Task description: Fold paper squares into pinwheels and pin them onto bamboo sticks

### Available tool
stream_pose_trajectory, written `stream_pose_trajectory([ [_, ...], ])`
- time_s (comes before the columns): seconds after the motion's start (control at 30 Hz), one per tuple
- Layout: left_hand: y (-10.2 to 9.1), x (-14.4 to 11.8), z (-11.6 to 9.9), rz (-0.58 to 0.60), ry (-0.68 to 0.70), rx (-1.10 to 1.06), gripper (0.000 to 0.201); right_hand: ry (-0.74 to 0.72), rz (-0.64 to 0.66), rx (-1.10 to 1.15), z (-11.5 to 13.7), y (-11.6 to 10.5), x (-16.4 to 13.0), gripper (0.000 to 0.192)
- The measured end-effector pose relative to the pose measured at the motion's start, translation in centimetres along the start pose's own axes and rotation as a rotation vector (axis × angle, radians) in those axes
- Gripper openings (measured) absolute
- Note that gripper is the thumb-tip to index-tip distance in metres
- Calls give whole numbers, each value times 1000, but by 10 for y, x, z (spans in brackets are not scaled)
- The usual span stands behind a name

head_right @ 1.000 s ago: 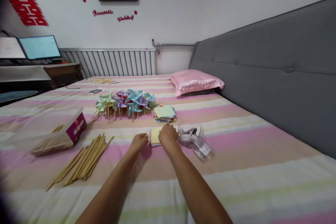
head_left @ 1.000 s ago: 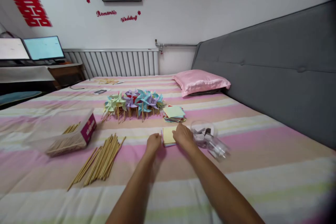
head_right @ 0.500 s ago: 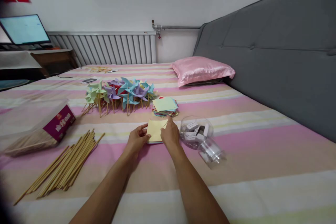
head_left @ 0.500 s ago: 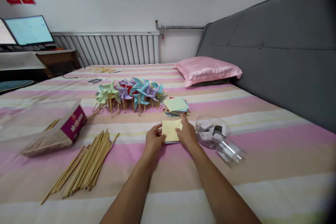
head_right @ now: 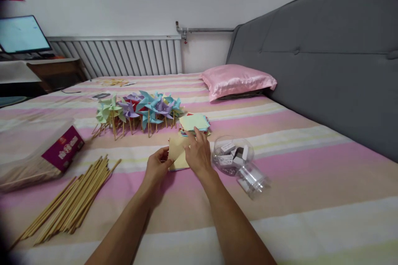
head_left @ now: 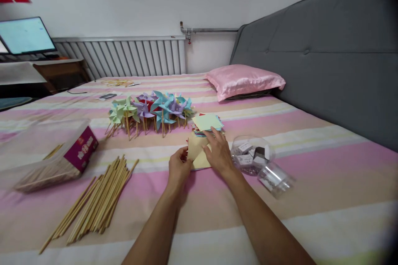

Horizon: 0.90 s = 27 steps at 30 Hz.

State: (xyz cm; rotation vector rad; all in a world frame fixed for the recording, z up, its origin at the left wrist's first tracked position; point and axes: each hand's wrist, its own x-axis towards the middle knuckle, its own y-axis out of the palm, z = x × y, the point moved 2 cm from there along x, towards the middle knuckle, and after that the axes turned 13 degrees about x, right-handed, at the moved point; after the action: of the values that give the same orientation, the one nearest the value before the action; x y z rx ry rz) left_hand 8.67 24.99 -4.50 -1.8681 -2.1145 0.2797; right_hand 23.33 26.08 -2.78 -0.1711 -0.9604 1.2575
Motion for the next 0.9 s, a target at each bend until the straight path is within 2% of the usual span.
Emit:
stream_pose_trajectory([
  [0.23,2,-3,0,33,-1,-54,42,-36,3,-21,5,-3,-1,35],
  [0.53,4,-3,2,29,-24,-98,42,-15,-118,64,8,-9,-2,19],
  [0.63,4,-2,5,24,-39,-78,43,13,-115,120,8,-11,-1,12],
  [0.77,-3,-2,6,-89,-46,52,53,82,-95,197,7,-18,3,11],
  [0.9,-12,-7,-8,-192,83,143,50,128,-107,428,7,-25,5,13],
])
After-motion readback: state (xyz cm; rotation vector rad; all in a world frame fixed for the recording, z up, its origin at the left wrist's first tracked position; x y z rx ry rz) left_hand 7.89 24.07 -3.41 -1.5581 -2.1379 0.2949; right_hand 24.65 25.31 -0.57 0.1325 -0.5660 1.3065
